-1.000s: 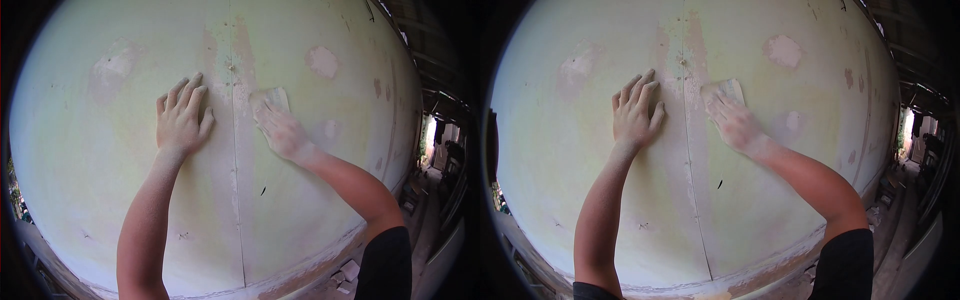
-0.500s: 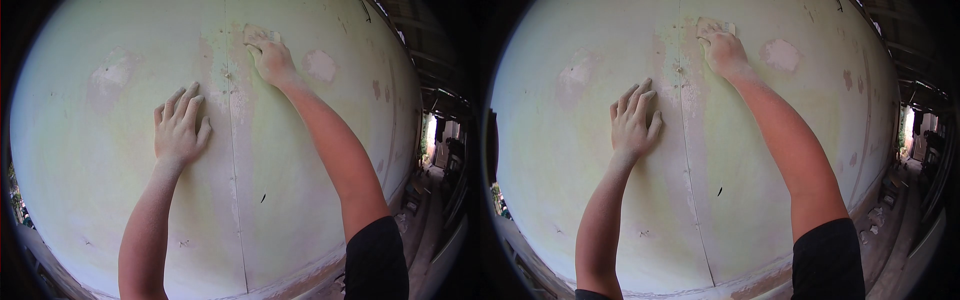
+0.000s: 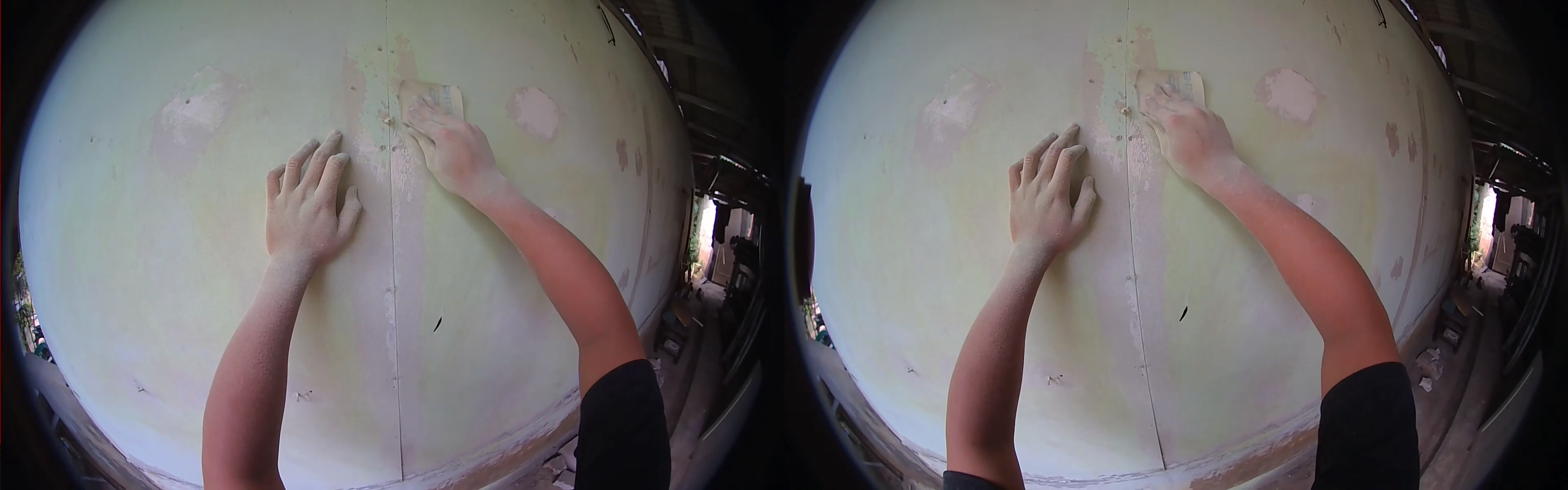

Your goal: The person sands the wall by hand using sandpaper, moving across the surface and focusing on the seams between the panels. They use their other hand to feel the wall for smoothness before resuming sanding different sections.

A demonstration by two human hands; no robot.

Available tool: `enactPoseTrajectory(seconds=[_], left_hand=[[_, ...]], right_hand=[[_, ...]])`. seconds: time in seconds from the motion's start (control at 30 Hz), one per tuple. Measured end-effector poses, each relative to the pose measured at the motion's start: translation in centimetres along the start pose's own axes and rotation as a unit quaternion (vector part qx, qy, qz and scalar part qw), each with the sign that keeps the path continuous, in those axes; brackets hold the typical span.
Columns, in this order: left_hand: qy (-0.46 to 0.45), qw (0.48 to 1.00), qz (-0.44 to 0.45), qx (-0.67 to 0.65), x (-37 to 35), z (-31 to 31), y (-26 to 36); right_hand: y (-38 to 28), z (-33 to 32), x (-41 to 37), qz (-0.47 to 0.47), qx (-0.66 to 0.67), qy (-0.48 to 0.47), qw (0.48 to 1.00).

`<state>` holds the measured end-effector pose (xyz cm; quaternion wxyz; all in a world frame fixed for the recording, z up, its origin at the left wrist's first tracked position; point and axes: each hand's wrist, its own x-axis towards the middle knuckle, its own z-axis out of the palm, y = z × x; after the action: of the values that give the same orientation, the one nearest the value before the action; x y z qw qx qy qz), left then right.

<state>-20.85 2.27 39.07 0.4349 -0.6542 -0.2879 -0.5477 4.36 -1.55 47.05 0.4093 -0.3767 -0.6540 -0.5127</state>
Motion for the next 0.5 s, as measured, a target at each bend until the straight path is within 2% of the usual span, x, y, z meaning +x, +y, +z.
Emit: enactPoseTrajectory(seconds=[0.07, 0.13, 0.2, 0.37, 0.5], left_hand=[[0.002, 1.000, 0.002, 0.000, -0.1, -0.1, 0.1], [-0.004, 1.000, 0.000, -0.011, -0.2, 0.0, 0.1], [-0.007, 1.000, -0.001, -0.019, -0.3, -0.2, 0.0], [0.003, 1.000, -0.001, -0.006, -0.6, 0.0, 0.1], [0.004, 1.000, -0.006, -0.013, -0.3, -0.1, 0.2]], right_hand=[[-0.4, -0.3, 4.3, 0.039, -0.002, 0.004, 0.999], [-0.3, 0.0, 4.8, 0.076, -0.007, 0.011, 0.997], [-0.5, 0.7, 3.9, 0.031, -0.019, 0.023, 0.999], [-3.3, 0.6, -4.2, -0.007, -0.064, -0.007, 0.998], [-3.4, 0.3, -2.9, 0.008, -0.086, -0.017, 0.996]])
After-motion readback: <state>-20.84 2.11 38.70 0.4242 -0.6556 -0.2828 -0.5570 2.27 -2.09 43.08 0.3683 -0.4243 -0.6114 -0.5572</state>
